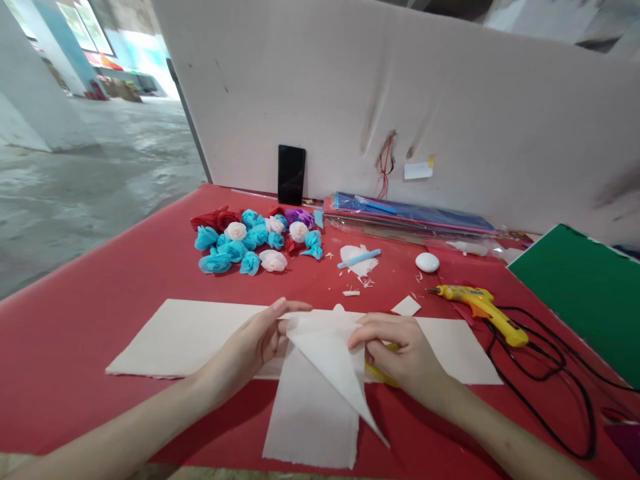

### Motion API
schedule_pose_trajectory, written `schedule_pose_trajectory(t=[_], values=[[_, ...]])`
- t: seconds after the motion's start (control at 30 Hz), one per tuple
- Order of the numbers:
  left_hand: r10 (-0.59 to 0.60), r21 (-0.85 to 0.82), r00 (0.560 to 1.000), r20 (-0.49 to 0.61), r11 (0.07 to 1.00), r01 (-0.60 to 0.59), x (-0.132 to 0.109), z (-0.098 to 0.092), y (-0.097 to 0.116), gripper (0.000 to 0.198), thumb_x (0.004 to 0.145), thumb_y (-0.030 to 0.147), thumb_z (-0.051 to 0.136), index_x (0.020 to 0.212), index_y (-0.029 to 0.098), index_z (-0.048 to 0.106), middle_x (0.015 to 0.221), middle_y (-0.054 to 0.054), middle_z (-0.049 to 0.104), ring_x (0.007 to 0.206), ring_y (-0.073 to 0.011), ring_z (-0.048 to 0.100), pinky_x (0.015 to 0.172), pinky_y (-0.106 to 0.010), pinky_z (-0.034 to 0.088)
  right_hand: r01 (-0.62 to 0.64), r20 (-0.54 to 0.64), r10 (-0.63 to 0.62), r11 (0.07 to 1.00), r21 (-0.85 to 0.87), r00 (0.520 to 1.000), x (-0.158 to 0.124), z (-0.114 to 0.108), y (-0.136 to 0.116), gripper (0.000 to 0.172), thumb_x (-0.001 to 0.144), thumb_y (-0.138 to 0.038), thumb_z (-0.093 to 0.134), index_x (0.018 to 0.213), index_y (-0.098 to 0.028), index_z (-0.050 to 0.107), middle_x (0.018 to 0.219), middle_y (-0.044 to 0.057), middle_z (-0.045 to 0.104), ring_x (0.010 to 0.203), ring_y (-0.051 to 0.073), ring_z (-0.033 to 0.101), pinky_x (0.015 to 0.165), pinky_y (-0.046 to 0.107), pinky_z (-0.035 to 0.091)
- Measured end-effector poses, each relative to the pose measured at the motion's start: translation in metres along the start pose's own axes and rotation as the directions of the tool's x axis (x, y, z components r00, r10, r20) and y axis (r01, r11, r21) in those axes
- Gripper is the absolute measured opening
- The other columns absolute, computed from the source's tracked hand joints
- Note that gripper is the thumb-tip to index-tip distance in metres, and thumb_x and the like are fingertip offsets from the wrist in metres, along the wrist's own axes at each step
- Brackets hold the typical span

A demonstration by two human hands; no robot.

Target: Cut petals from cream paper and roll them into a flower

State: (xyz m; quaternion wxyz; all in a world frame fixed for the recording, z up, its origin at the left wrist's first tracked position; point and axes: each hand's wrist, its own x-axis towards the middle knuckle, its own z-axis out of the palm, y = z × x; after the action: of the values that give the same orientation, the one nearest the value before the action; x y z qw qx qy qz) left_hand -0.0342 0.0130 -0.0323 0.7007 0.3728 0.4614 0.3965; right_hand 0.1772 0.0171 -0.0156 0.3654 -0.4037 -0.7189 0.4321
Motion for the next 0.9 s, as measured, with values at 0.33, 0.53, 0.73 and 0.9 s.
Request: schedule_pose_trajectory(t=[0.33, 0.53, 0.73, 0.9], values=[[-0.111, 0.127, 0.992, 0.055, 0.986, 0.104, -0.008, 0.008, 0.009, 0.025, 0.055, 0.03, 0.077, 0.066, 0.014, 0.062, 0.059, 0.001, 0.063, 0.055, -0.0119, 0.055, 0.052, -0.02, 0.04, -0.128, 0.018, 0.127, 0.974, 0.188, 0.992, -0.006, 0.002, -0.007, 0.029, 0.086, -0.021, 0.037, 0.109, -0.023, 0.055, 0.084, 0.003, 0.063, 0.067, 0.013, 0.056, 0.058, 0.023, 0.043], [-0.064, 0.115, 0.946, 0.317, 0.993, 0.028, -0.017, 0.017, 0.003, 0.017, 0.064, 0.026, 0.072, 0.063, 0.013, 0.063, 0.06, 0.001, 0.062, 0.056, -0.0106, 0.054, 0.055, -0.019, 0.04, -0.572, 0.492, 0.296, 0.493, 0.656, 0.819, -0.006, 0.019, -0.016, 0.041, 0.087, -0.048, 0.036, 0.108, -0.016, 0.051, 0.1, 0.01, 0.062, 0.091, 0.019, 0.058, 0.085, 0.032, 0.039], [-0.059, 0.165, 0.935, 0.349, 0.986, 0.001, -0.024, 0.028, 0.0, 0.012, 0.067, 0.026, 0.067, 0.068, 0.013, 0.066, 0.07, -0.002, 0.064, 0.065, -0.015, 0.058, 0.062, -0.023, 0.044, -0.618, 0.563, 0.308, 0.592, 0.517, 0.766, -0.01, 0.024, -0.018, 0.044, 0.078, -0.05, 0.05, 0.107, -0.018, 0.059, 0.099, 0.008, 0.063, 0.092, 0.019, 0.058, 0.083, 0.03, 0.04], [-0.059, 0.393, 0.951, 0.303, 0.917, -0.068, -0.021, 0.028, 0.008, 0.01, 0.069, 0.024, 0.062, 0.069, 0.015, 0.065, 0.063, 0.002, 0.059, 0.058, -0.012, 0.051, 0.055, -0.02, 0.04, -0.514, 0.377, 0.384, 0.782, 0.351, 0.843, -0.008, 0.008, -0.019, 0.027, 0.081, -0.037, 0.051, 0.097, -0.019, 0.063, 0.091, 0.004, 0.064, 0.086, 0.017, 0.058, 0.073, 0.026, 0.042]])
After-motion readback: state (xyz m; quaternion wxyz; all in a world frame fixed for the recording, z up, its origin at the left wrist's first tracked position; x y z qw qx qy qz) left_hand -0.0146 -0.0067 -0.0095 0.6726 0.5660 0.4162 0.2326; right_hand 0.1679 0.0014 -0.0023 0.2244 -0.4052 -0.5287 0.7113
